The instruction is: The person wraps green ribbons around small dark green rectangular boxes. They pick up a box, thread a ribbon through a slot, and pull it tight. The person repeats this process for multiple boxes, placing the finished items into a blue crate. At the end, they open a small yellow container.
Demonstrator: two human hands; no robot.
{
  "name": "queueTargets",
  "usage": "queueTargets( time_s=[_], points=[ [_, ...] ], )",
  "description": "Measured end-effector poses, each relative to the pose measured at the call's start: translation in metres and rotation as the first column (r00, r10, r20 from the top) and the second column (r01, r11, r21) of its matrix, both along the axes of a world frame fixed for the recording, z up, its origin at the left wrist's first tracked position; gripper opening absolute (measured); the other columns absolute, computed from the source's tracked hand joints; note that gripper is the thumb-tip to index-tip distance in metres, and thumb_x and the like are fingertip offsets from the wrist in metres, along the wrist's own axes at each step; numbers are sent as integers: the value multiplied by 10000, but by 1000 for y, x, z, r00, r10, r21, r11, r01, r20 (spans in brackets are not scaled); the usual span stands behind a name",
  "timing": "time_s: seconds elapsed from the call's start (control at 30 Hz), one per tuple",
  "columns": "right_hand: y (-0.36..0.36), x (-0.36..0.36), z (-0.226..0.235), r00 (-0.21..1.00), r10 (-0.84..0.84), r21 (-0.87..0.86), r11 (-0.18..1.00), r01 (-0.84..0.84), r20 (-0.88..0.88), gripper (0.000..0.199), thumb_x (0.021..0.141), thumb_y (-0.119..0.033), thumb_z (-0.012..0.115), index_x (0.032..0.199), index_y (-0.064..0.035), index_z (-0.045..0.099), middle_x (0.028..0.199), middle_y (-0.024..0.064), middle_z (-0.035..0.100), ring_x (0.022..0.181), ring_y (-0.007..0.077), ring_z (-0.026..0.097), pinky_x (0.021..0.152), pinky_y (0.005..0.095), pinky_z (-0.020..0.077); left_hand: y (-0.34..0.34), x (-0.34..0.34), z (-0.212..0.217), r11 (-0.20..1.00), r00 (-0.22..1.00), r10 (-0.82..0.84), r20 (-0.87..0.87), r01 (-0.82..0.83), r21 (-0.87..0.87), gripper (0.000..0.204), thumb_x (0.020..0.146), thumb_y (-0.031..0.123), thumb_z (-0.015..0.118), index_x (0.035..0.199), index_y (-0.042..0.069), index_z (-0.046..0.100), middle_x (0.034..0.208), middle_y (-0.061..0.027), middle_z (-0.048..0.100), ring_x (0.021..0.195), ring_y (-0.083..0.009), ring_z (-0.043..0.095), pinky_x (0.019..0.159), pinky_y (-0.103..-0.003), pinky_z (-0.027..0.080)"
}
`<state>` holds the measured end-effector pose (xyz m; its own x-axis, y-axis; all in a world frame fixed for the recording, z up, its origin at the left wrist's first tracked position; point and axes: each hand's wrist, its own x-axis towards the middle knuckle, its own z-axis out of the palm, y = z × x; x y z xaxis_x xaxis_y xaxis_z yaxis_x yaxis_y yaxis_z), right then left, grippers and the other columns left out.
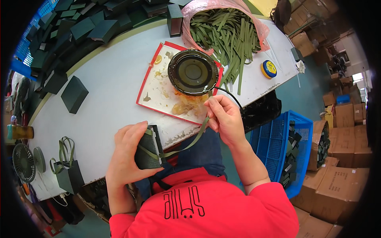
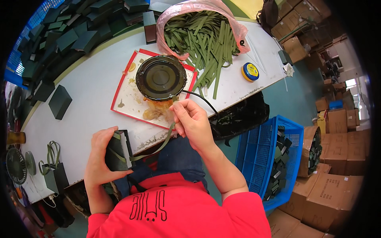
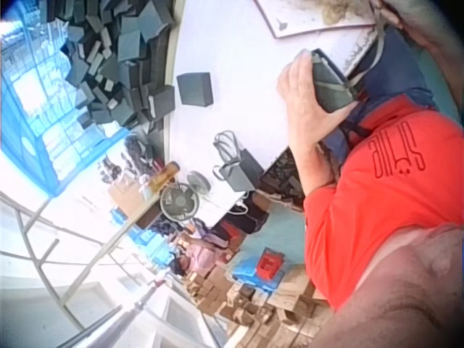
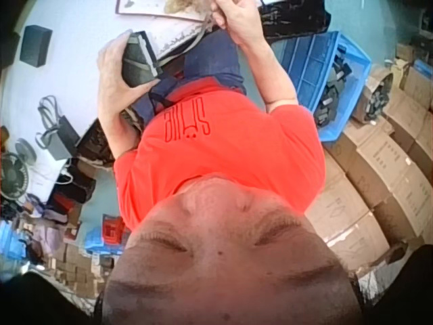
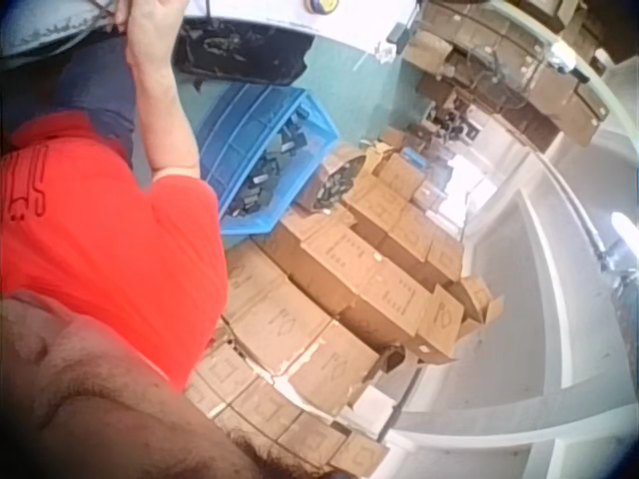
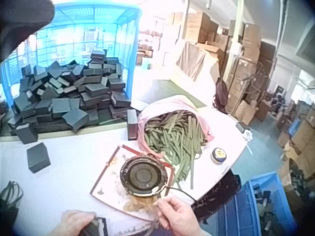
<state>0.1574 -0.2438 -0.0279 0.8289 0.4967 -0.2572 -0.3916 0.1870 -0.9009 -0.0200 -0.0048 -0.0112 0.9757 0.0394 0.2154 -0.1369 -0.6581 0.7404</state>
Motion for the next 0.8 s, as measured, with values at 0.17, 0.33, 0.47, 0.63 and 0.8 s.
queueTargets(
  time_s=[0.17,0.33,0.47,0.63,0.8],
  points=[
    [8,1,0,999,-4,-20,1000,5,33,227,1020,-233,621,944,-18,630,659,-13,539,453,32,408,408,203,295,1,2,-2,996,998,-59,17,58,67,1106,477,195,941,1448,44,433,1420,-180,514,1278,-391,466,1067,-468,404],
    [15,5,-1,998,-36,-75,996,40,44,258,1010,-243,635,893,-13,626,628,-14,536,426,33,374,402,204,275,1,1,-2,996,998,-56,18,54,71,1104,473,198,941,1445,48,440,1412,-178,521,1275,-398,468,1070,-472,402],
    [17,8,-4,999,-23,-87,996,26,32,265,1004,-242,640,883,-7,624,626,-9,536,419,35,366,399,204,270,1,0,-2,996,998,-53,18,52,74,1109,470,201,941,1447,49,439,1413,-170,522,1275,-400,468,1072,-475,399],
    [15,8,-4,999,-29,-66,997,28,-17,265,1004,-239,637,880,-6,622,625,-3,533,430,35,375,403,205,272,1,1,-3,996,998,-54,17,52,74,1116,466,205,940,1449,46,437,1411,-164,521,1276,-398,469,1074,-472,395],
    [4,-7,-1,1000,3,-27,1000,-3,0,237,1021,-209,608,895,-9,627,649,1,550,453,39,410,424,200,293,2,0,-3,997,999,-36,6,36,63,1116,466,211,940,1448,42,437,1407,-159,522,1277,-385,467,1075,-461,390]
  ],
)
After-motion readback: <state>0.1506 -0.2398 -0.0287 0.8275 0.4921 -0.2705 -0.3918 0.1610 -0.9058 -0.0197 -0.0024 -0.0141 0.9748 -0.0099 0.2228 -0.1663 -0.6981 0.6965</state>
